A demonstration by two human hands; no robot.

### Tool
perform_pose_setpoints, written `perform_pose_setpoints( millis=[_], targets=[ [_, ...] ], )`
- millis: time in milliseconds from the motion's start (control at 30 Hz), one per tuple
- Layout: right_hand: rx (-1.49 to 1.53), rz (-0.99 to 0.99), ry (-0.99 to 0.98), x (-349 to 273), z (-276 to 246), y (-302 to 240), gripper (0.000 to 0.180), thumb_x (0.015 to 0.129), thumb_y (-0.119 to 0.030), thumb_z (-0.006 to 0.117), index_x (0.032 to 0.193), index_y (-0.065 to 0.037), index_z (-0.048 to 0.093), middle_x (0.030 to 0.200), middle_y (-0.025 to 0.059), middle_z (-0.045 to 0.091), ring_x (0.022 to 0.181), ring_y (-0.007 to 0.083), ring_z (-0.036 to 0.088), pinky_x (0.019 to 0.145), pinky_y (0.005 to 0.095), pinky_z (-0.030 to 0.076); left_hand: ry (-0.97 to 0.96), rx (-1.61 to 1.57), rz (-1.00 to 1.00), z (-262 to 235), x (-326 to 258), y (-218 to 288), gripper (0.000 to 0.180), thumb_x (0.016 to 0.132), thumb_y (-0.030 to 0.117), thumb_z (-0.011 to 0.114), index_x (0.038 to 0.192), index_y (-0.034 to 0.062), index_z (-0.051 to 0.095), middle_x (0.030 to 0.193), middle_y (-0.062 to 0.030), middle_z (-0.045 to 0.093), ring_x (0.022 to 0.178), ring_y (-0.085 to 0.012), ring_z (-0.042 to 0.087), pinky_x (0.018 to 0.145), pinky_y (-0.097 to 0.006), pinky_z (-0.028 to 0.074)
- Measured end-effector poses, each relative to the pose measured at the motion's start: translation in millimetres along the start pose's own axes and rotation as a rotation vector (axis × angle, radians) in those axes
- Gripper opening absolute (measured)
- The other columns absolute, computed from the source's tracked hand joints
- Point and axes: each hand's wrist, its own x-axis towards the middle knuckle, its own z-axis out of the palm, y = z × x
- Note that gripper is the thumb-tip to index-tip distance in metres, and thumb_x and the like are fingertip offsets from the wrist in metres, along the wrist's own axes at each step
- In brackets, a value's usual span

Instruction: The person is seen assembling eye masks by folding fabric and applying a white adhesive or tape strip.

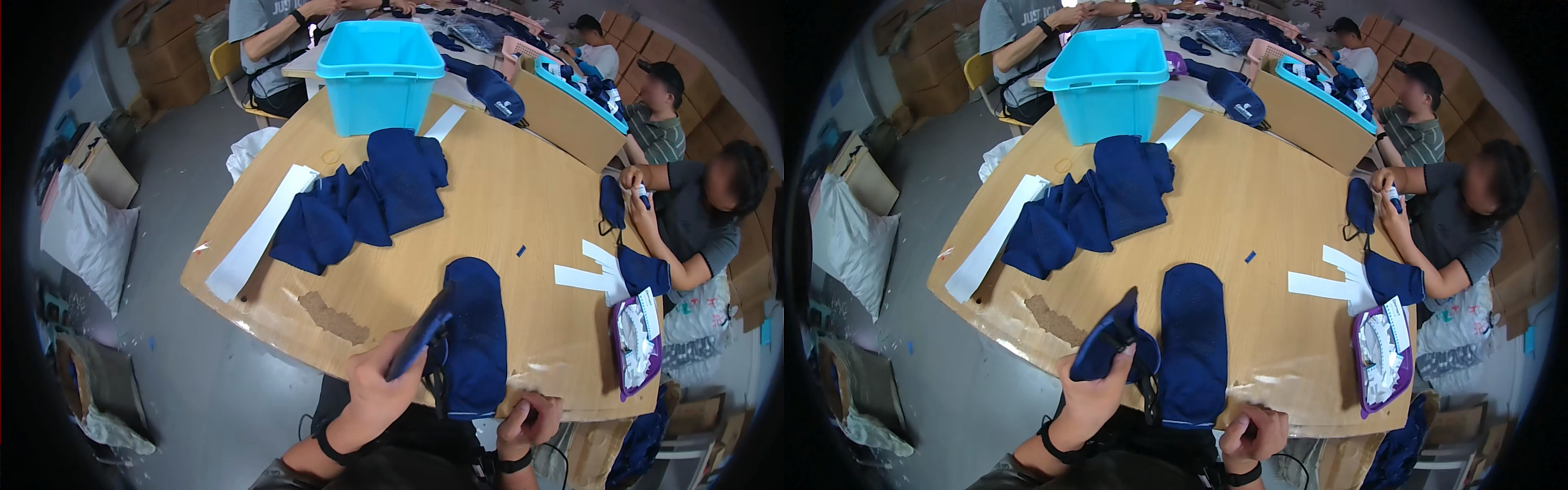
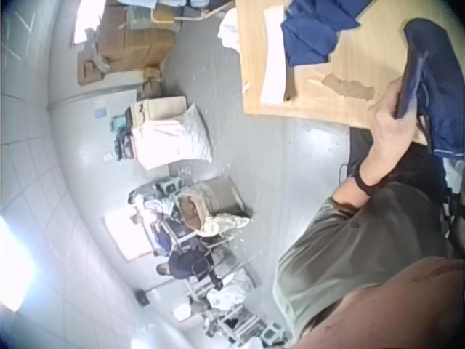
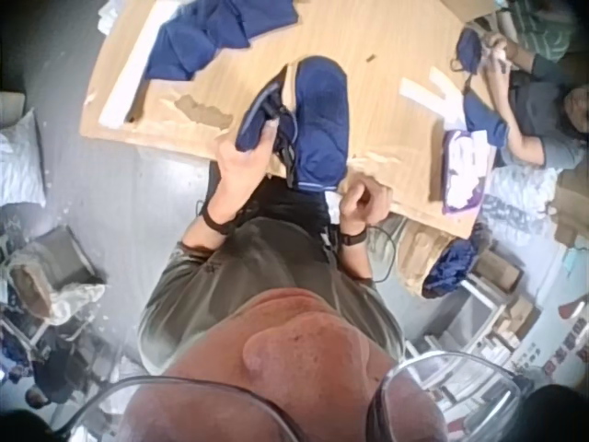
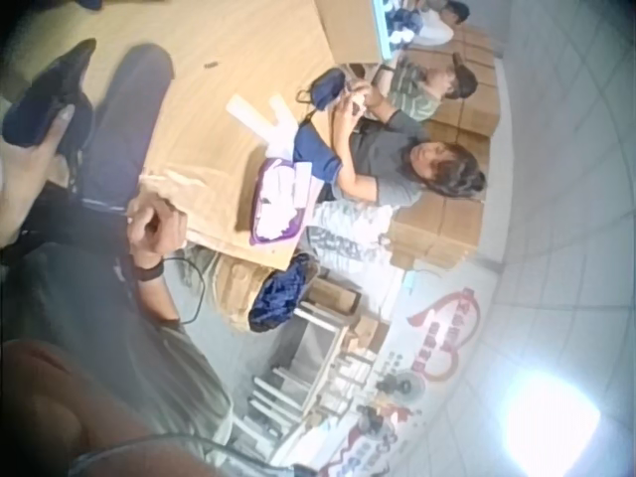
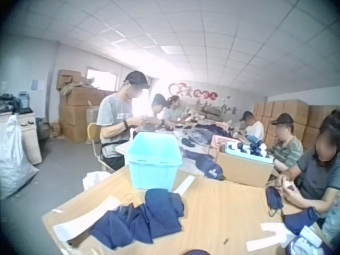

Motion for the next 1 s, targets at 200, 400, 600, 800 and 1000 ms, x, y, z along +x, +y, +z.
perform_pose_setpoints(
  millis=[200, 400, 600, 800, 1000],
  targets=[
    [0.467, 0.604, -0.097, 19.7, -22.7, -7.5, 0.007, 0.081, -0.005, 0.061, 0.08, 0.002, 0.063, 0.066, 0.007, 0.054, 0.054, 0.0118, 0.05, 0.05, 0.0248, 0.036, -0.011, 0.014, 0.006, -2.9, 1.6, 1.2, 0.021, 0.084, 0.004, 0.069, 0.104, -0.0001, 0.068, 0.072, -0.0128, 0.067, 0.06, -0.0163, 0.067, 0.057, -0.027, 0.05],
    [0.218, -0.075, -0.58, 134.9, -37.3, -16.9, 0.009, 0.08, -0.007, 0.064, 0.078, 0.001, 0.069, 0.062, 0.0082, 0.063, 0.054, 0.0141, 0.06, 0.053, 0.0263, 0.045, -0.024, 0.056, 0.119, -9.4, 3.2, 15.1, 0.025, 0.075, -0.005, 0.064, 0.101, -0.005, 0.067, 0.072, -0.0135, 0.068, 0.062, -0.02, 0.068, 0.06, -0.029, 0.051],
    [0.391, 0.138, -0.671, 216.8, 77.0, -18.9, 0.013, 0.087, -0.009, 0.065, 0.093, 0.002, 0.07, 0.067, 0.0043, 0.063, 0.058, 0.0069, 0.056, 0.054, 0.0225, 0.042, -0.141, -0.029, 0.141, -24.6, 3.8, -4.6, 0.033, 0.076, 0.001, 0.071, 0.109, -0.0023, 0.068, 0.087, -0.0149, 0.072, 0.072, -0.0223, 0.072, 0.069, -0.028, 0.055],
    [0.329, 0.061, -0.418, 321.5, 210.5, 59.0, 0.019, 0.086, -0.017, 0.064, 0.096, -0.004, 0.074, 0.075, 0.0071, 0.066, 0.068, 0.0134, 0.059, 0.062, 0.0288, 0.045, -0.282, -0.141, 0.159, -26.8, 12.7, 5.3, 0.036, 0.077, 0.005, 0.077, 0.109, -0.0058, 0.067, 0.091, -0.0156, 0.074, 0.078, -0.0207, 0.073, 0.072, -0.027, 0.056],
    [0.208, 0.18, -0.412, 347.9, 324.6, 107.3, 0.021, 0.082, -0.018, 0.065, 0.096, -0.01, 0.078, 0.087, 0.0133, 0.07, 0.084, 0.0242, 0.066, 0.079, 0.0324, 0.05, -0.234, -0.173, 0.205, -38.1, 19.4, 2.0, 0.037, 0.077, 0.004, 0.077, 0.11, -0.0055, 0.065, 0.101, -0.0182, 0.072, 0.085, -0.0286, 0.073, 0.074, -0.033, 0.057]
  ],
)
